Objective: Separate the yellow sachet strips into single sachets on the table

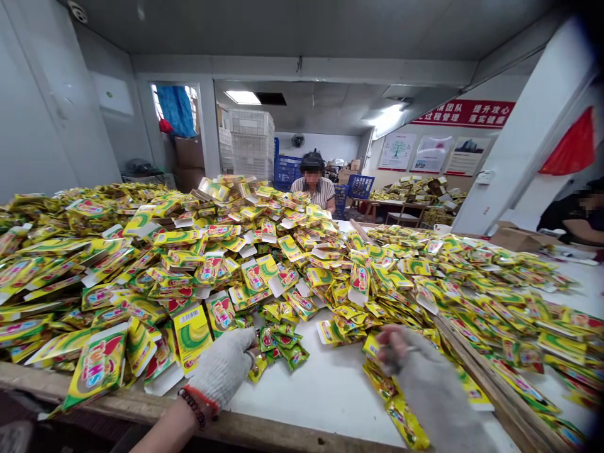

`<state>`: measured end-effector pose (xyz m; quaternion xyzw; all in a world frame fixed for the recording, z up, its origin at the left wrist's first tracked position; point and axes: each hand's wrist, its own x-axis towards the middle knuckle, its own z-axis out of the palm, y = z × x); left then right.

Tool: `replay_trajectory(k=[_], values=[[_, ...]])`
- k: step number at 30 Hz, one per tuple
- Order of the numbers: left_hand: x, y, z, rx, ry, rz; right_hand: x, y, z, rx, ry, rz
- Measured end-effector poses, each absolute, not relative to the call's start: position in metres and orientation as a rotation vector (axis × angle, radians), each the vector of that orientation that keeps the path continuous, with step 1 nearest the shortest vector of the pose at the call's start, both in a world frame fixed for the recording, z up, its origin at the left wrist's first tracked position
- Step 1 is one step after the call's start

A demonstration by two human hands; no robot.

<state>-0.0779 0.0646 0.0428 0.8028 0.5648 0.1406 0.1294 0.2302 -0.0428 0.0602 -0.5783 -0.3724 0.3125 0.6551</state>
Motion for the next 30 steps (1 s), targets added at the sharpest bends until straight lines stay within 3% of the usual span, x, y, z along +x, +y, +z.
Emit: replay_trajectory(k=[3,7,10,16,21,25,30], values=[[-0.068,0.057,0.032,2.318,1.772,0.269,0.180,-0.014,0.038,-1.562,-1.273,0.951],[-0.054,0.048,0.025,2.218,1.788,0.252,0.134,0.025,0.015,-1.946,-1.676,0.523],[-0.056,0.044,0.021,2.157,1.776,0.300,0.127,0.039,0.007,-2.019,-1.665,0.472],[-0.077,0.040,0.008,1.915,1.586,0.599,0.153,0.019,0.001,-1.969,-1.623,0.575],[-0.067,0.031,0.012,1.446,1.151,0.930,0.156,-0.014,0.006,-1.555,-1.382,1.192],[-0.043,0.017,0.019,1.171,0.853,0.927,0.142,-0.025,0.017,-1.437,-1.398,1.173],[-0.031,0.007,0.030,0.994,0.717,0.779,0.142,-0.028,0.031,-1.616,-1.443,1.102]])
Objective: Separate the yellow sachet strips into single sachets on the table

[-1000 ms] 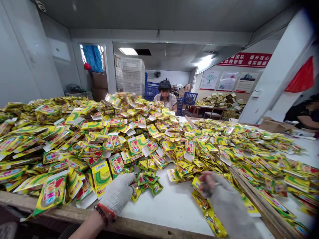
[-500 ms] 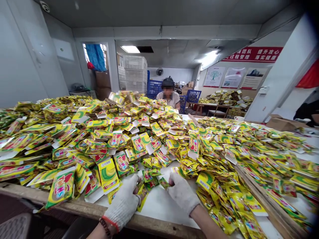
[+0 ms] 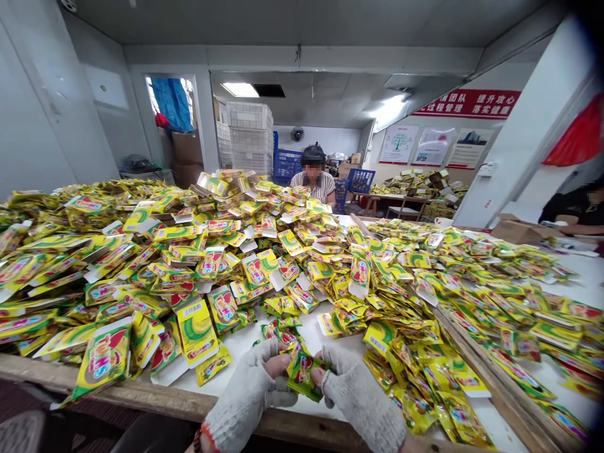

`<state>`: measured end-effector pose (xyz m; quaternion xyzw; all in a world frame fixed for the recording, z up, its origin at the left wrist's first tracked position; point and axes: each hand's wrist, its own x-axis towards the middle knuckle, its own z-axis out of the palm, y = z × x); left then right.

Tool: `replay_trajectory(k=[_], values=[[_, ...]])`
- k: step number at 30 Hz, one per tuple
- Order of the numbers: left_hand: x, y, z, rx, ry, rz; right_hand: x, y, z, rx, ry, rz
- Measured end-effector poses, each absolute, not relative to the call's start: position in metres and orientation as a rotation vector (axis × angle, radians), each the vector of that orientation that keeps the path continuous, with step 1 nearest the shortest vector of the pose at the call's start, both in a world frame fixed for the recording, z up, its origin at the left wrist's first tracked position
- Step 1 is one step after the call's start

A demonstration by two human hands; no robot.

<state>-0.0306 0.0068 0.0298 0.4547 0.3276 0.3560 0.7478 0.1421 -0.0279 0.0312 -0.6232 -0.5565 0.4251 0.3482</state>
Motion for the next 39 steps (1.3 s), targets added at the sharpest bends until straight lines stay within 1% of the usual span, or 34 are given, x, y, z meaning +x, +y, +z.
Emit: replay_trajectory(k=[3,6,8,13,15,16,20,22,25,26,28,30,32,34,37,39], values=[[-0.025,0.006,0.029,1.059,0.718,0.836,0.147,-0.029,0.028,-1.600,-1.446,0.944],[-0.015,0.003,0.022,0.898,0.691,0.925,0.148,-0.029,0.019,-1.494,-1.379,0.867],[-0.008,0.001,0.017,0.814,0.705,0.959,0.147,-0.029,0.013,-1.462,-1.339,0.886],[0.004,-0.005,0.011,0.867,0.724,1.051,0.141,-0.029,0.001,-1.363,-1.089,0.894],[0.001,-0.007,0.014,1.019,0.714,1.050,0.137,-0.028,-0.002,-1.327,-1.048,0.952],[-0.003,-0.007,0.017,1.185,0.760,1.033,0.136,-0.027,-0.002,-1.331,-1.060,1.007],[-0.048,0.006,0.036,1.948,1.193,0.889,0.136,-0.024,-0.001,-1.373,-1.063,1.157],[-0.085,0.024,0.046,2.100,1.290,0.849,0.140,-0.023,-0.002,-1.408,-1.078,1.160],[-0.140,0.058,0.057,2.756,1.676,0.339,0.147,-0.023,-0.009,-1.447,-1.120,1.175],[-0.155,0.067,0.061,2.864,1.682,0.177,0.148,-0.023,-0.011,-1.441,-1.126,1.176],[-0.173,0.080,0.069,2.963,1.618,0.019,0.146,-0.023,-0.014,-1.418,-1.126,1.156],[-0.174,0.081,0.079,2.911,1.556,0.112,0.143,-0.024,-0.013,-1.395,-1.113,1.122],[-0.160,0.074,0.089,2.722,1.461,0.360,0.140,-0.026,-0.006,-1.379,-1.093,1.068],[-0.134,0.062,0.095,2.424,1.212,0.536,0.139,-0.029,0.004,-1.347,-1.108,1.004],[-0.090,0.044,0.090,1.956,0.794,0.493,0.144,-0.034,0.021,-1.317,-1.192,0.937],[-0.066,0.036,0.081,1.771,0.653,0.432,0.149,-0.036,0.028,-1.378,-1.232,0.879]])
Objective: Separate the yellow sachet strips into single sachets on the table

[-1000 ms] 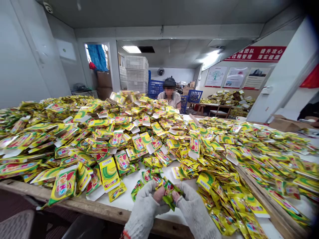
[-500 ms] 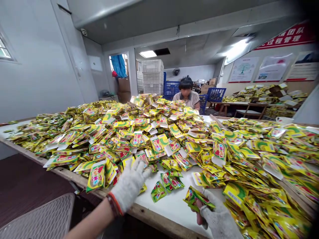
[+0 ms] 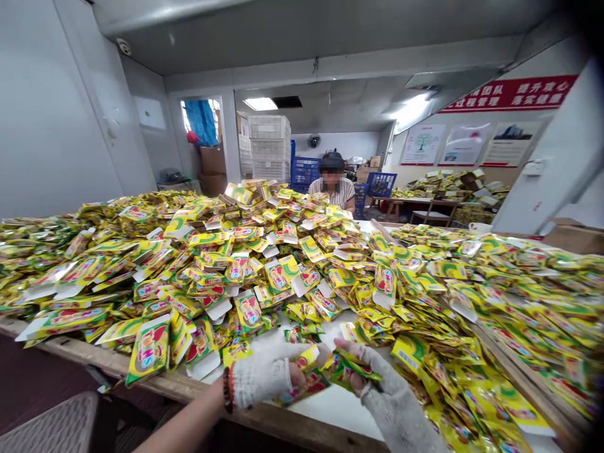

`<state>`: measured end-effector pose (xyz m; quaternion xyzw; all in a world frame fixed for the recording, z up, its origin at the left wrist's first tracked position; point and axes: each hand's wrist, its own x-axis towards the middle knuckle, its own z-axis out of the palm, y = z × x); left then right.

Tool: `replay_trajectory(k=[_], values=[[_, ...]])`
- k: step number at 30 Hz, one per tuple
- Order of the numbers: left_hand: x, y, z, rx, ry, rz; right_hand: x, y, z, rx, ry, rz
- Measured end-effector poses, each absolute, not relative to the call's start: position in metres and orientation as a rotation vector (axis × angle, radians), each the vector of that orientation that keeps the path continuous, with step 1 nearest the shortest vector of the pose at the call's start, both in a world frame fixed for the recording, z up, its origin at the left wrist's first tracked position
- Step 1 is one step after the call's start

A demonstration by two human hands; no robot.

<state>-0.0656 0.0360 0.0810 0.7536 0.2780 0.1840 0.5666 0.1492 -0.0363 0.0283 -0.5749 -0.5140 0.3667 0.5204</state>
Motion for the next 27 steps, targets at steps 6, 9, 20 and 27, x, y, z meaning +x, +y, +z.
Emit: replay_trajectory(k=[6,9,20,27], values=[[-0.027,0.018,0.056,2.190,1.144,0.747,0.159,-0.037,0.018,-1.578,-1.058,0.831],[-0.015,0.008,0.044,2.425,1.397,0.603,0.157,-0.037,0.009,-1.596,-0.986,0.828],[-0.013,0.011,0.025,2.665,1.313,0.385,0.175,-0.037,0.024,-1.729,-1.547,0.738],[-0.004,0.009,0.033,2.727,1.301,0.399,0.164,-0.028,0.027,-1.756,-1.421,0.785]])
